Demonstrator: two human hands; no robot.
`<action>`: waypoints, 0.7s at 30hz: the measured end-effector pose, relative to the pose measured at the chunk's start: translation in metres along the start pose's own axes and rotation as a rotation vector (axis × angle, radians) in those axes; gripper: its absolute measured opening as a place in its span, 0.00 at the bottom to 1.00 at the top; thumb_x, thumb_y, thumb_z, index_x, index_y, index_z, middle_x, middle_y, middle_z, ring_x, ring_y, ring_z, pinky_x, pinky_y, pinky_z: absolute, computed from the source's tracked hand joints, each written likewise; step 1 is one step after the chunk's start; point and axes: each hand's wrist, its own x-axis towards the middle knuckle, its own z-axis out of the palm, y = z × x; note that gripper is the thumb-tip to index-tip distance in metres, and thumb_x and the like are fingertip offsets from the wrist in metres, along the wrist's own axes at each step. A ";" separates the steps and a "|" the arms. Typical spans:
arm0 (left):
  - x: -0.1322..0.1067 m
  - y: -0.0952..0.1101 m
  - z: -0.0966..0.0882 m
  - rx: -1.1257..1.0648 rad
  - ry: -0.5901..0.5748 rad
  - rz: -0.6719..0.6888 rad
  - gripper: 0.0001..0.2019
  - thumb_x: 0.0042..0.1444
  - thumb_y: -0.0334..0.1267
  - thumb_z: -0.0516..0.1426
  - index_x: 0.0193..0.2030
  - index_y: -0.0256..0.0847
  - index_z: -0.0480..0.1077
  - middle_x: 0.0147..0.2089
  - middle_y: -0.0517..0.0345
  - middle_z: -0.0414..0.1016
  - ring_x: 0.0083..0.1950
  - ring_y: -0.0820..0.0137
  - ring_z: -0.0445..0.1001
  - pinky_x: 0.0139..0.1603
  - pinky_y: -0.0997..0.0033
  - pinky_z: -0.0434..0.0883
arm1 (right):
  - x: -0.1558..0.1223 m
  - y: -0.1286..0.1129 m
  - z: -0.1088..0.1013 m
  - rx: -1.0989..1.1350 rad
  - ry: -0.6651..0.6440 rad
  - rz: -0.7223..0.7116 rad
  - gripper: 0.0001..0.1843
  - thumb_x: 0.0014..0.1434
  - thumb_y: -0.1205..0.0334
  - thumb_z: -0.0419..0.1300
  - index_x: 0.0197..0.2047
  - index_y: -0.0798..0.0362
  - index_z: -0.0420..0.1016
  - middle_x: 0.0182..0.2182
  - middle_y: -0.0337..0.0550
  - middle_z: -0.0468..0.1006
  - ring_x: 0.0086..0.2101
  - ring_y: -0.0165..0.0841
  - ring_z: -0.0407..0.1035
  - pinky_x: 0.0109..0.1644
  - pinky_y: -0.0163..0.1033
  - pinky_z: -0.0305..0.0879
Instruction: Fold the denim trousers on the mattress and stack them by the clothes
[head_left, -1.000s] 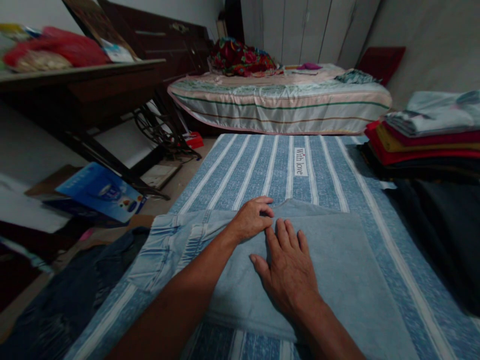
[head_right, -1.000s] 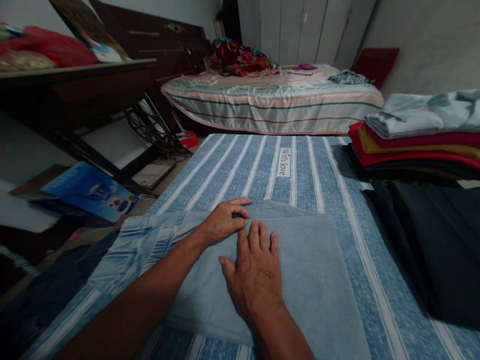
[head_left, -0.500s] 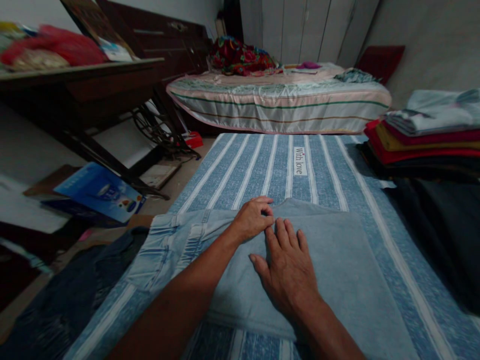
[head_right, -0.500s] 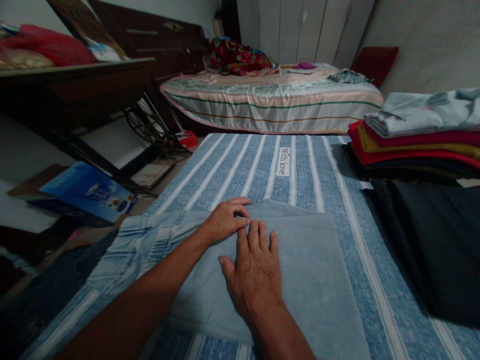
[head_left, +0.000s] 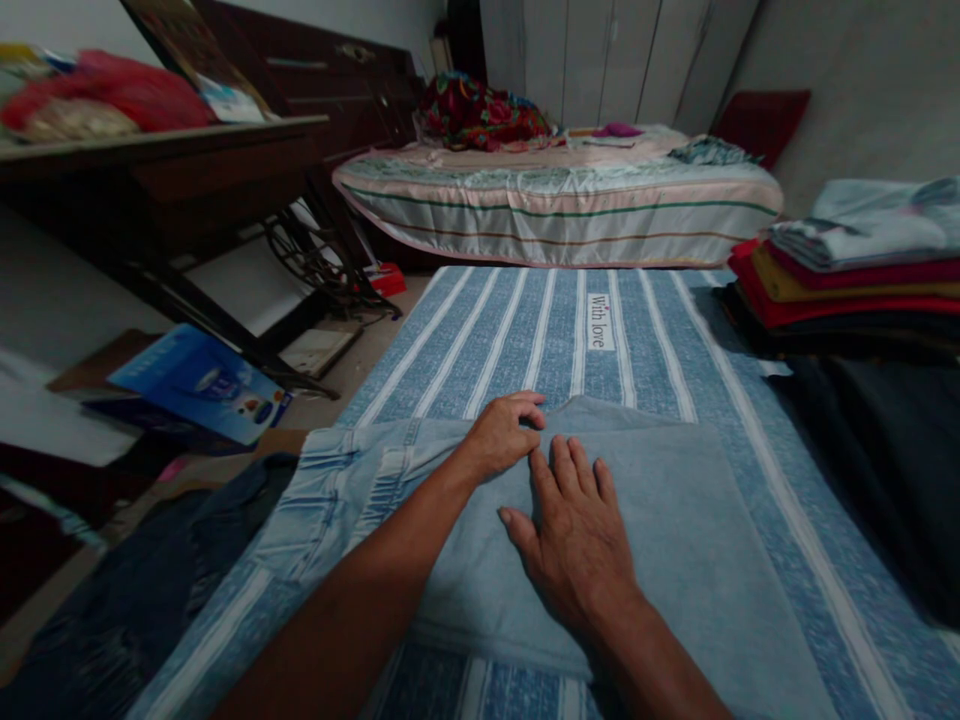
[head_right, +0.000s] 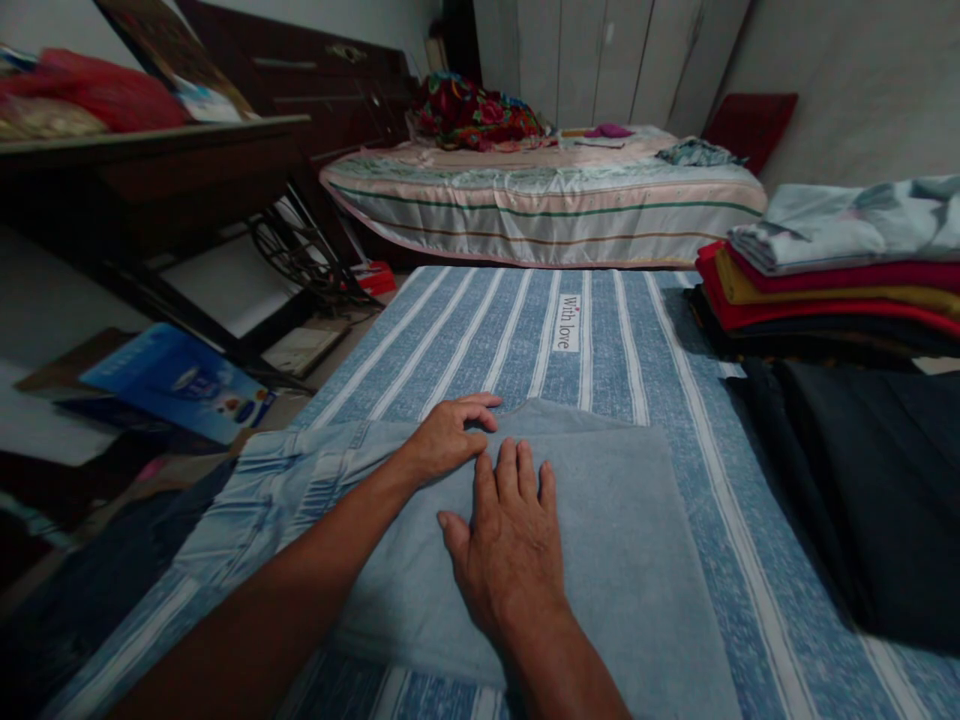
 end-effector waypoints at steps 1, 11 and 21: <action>0.000 0.000 0.000 -0.012 0.007 -0.004 0.12 0.38 0.23 0.54 0.27 0.40 0.74 0.53 0.55 0.73 0.58 0.64 0.67 0.62 0.62 0.59 | 0.000 0.000 0.000 -0.001 0.002 0.001 0.35 0.61 0.43 0.46 0.64 0.56 0.56 0.64 0.56 0.52 0.64 0.47 0.39 0.64 0.56 0.36; 0.000 -0.002 0.000 0.015 0.005 0.015 0.08 0.40 0.25 0.55 0.24 0.40 0.74 0.52 0.56 0.74 0.58 0.64 0.68 0.61 0.62 0.60 | 0.000 0.000 0.000 0.000 -0.001 -0.002 0.35 0.61 0.43 0.46 0.65 0.57 0.56 0.64 0.56 0.52 0.64 0.47 0.39 0.64 0.56 0.36; -0.003 0.002 -0.002 0.029 -0.024 0.017 0.05 0.43 0.29 0.58 0.26 0.40 0.75 0.54 0.53 0.72 0.60 0.62 0.65 0.62 0.61 0.59 | 0.000 0.001 0.002 -0.011 0.005 -0.006 0.36 0.61 0.43 0.46 0.65 0.57 0.54 0.64 0.56 0.52 0.64 0.47 0.40 0.64 0.56 0.35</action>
